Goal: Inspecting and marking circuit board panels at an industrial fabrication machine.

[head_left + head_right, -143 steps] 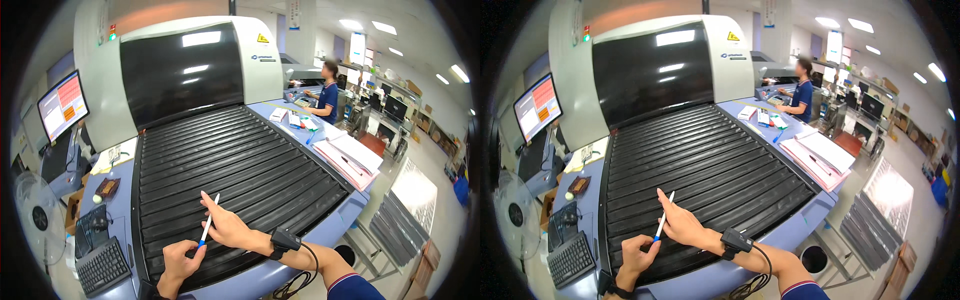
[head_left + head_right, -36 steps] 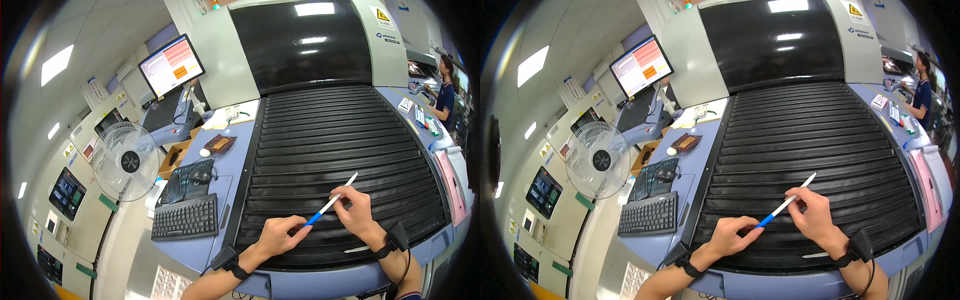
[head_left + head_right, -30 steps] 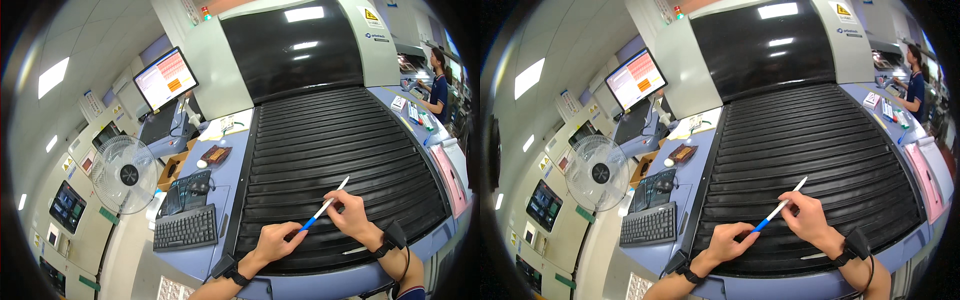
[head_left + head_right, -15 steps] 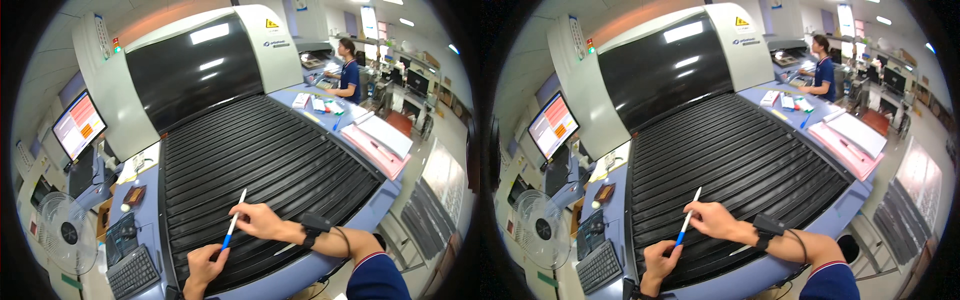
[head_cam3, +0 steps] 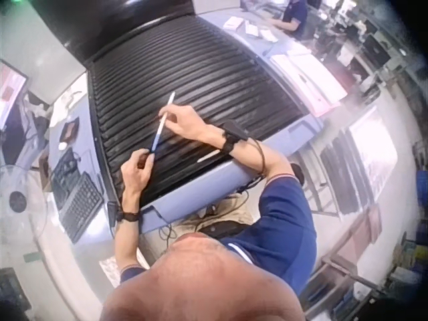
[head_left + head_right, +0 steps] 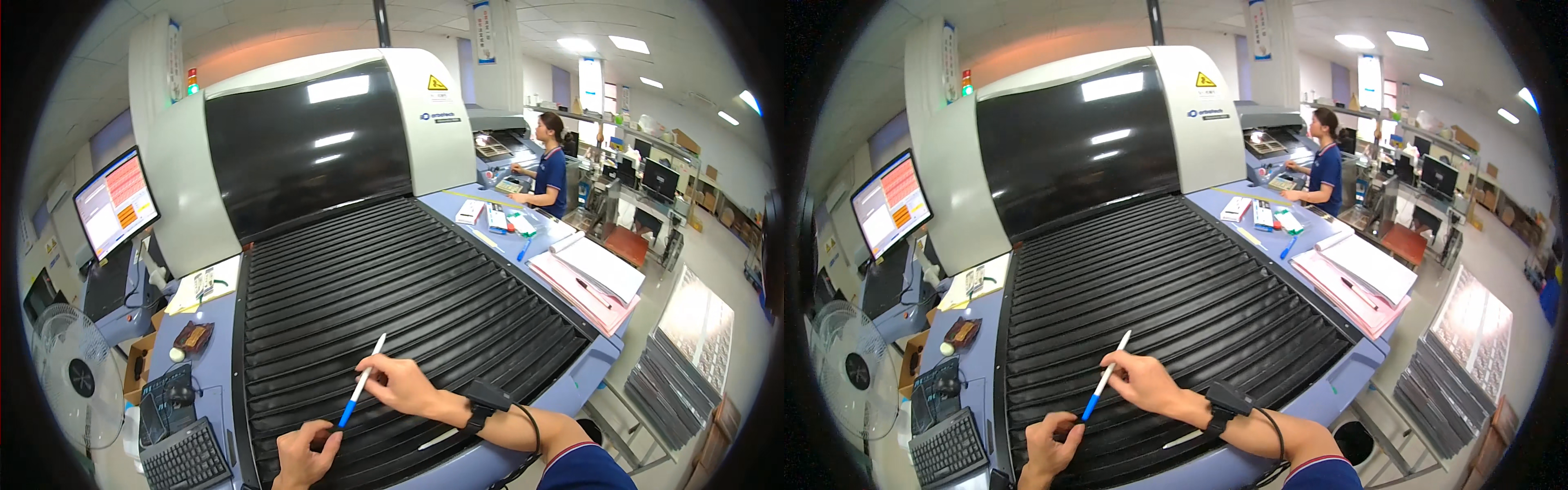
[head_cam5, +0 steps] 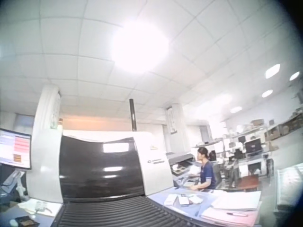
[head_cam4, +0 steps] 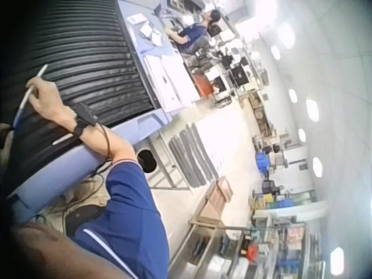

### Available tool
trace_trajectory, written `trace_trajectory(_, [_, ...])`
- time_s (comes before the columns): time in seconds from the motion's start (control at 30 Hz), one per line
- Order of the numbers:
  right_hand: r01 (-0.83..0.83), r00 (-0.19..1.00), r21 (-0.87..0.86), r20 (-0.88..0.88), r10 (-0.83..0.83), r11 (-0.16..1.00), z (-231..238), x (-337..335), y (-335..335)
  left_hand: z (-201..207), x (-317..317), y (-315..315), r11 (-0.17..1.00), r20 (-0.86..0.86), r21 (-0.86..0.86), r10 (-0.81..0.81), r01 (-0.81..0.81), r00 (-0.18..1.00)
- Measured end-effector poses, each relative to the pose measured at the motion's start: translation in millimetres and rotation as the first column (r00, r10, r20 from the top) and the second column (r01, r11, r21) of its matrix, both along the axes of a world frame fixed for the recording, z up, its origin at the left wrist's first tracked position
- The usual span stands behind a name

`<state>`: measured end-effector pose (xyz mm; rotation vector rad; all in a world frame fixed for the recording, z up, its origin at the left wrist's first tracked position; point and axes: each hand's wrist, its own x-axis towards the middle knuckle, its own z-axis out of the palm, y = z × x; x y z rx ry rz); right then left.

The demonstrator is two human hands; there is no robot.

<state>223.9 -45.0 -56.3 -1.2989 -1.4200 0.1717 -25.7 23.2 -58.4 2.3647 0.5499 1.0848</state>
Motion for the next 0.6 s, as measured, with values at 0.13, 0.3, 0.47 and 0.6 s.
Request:
trace_trajectory(0.13, [0.037,0.995,-0.044,-0.093,-0.041,0.998,9.0,-4.0,-5.1,5.8,2.9,-1.8,0.997,0.092,-0.033,0.07,-0.067,0.993])
trace_trajectory(0.3, [0.008,0.999,-0.06,0.039,-0.006,0.998,3.2,-7.6,-9.1,4.0,5.5,2.5,1.0,0.001,-0.006,0.005,-0.005,1.0])
trace_trajectory(0.47, [0.0,1.0,-0.02,0.006,0.0,1.0,5.7,-7.5,-2.3,7.6,8.0,6.3,1.0,0.043,-0.015,-0.006,0.007,0.999])
trace_trajectory(0.6, [-0.033,0.999,-0.006,-0.024,0.033,0.999,3.3,-2.5,0.4,13.5,8.7,-0.6,1.0,-0.003,0.004,-0.017,0.017,1.0])
